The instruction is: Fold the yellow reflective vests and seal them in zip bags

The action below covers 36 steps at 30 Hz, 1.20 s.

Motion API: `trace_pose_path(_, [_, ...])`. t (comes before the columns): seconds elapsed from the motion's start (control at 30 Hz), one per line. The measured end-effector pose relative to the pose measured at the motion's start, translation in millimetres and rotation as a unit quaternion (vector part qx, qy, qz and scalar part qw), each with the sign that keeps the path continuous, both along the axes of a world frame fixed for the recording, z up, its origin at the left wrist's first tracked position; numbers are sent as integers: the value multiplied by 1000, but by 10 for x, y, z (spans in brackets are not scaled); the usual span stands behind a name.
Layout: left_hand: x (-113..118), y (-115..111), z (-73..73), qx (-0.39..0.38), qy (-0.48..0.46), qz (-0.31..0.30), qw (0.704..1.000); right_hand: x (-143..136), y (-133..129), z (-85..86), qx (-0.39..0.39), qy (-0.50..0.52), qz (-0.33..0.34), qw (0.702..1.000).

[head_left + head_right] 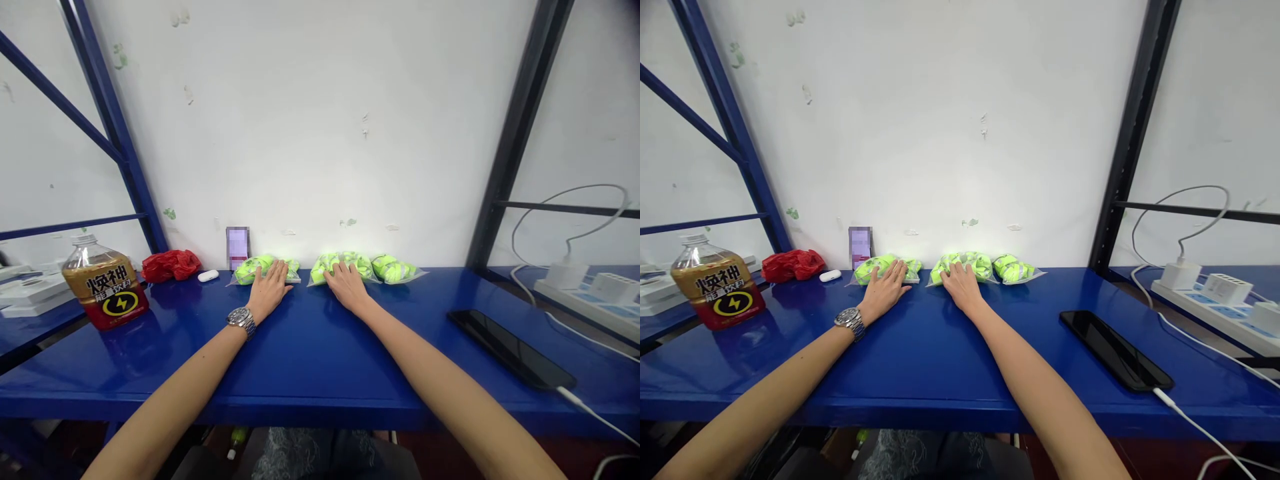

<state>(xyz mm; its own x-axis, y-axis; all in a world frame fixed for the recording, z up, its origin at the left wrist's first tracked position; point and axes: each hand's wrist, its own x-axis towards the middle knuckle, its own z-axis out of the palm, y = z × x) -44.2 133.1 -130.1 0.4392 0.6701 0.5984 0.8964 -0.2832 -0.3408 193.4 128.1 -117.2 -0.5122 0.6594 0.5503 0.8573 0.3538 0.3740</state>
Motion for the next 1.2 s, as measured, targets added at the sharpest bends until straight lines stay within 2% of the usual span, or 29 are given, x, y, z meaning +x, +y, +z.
trace_pose_path(0.1, [110, -185, 50, -7, 2, -53, 999, -31, 12, -8, -21, 16, 17, 1000])
trace_pose_path(0.2, [283, -374, 70, -64, -34, -73, 995, -73, -88, 3, -53, 65, 10, 996])
trace_pose_path(0.27, [421, -471, 54, -115, -102, -94, 984, -95, -193, 7, -66, 136, -16, 988])
trace_pose_path(0.33, [558, -538, 37, -169, -196, -120, 958, -104, -301, 3, -103, 246, -5, 964])
trace_pose_path(0.4, [671, -581, 32, -216, -290, -149, 920, -101, -389, -12, -175, 365, 60, 913])
trace_pose_path(0.47, [744, -608, 37, -248, -354, -178, 884, -84, -440, -34, -261, 452, 149, 840])
trace_pose_path(0.53, [770, -622, 37, -264, -377, -204, 864, -48, -448, -55, -339, 512, 217, 759])
trace_pose_path(0.6, [763, -622, 23, -272, -381, -225, 855, 7, -423, -68, -403, 538, 255, 695])
trace_pose_path(0.7, [735, -601, -13, -286, -382, -252, 841, 104, -368, -75, -461, 547, 281, 640])
trace_pose_path(0.8, [726, -575, -35, -299, -383, -272, 831, 167, -337, -78, -476, 554, 288, 619])
trace_pose_path(0.87, [728, -568, -36, -302, -385, -271, 829, 175, -341, -72, -471, 551, 286, 626])
trace_pose_path(0.97, [729, -576, -31, -296, -391, -258, 832, 156, -382, -44, -450, 521, 278, 670])
trace_pose_path(1.03, [731, -591, -27, -284, -390, -251, 839, 135, -428, -21, -412, 470, 271, 732])
trace_pose_path(1.1, [737, -605, -22, -268, -381, -245, 850, 103, -482, -5, -338, 389, 246, 821])
trace_pose_path(1.17, [741, -610, -13, -253, -366, -236, 864, 53, -533, 6, -256, 289, 191, 902])
trace_pose_path(1.2, [738, -608, -7, -246, -358, -229, 871, 25, -551, 14, -225, 241, 159, 931])
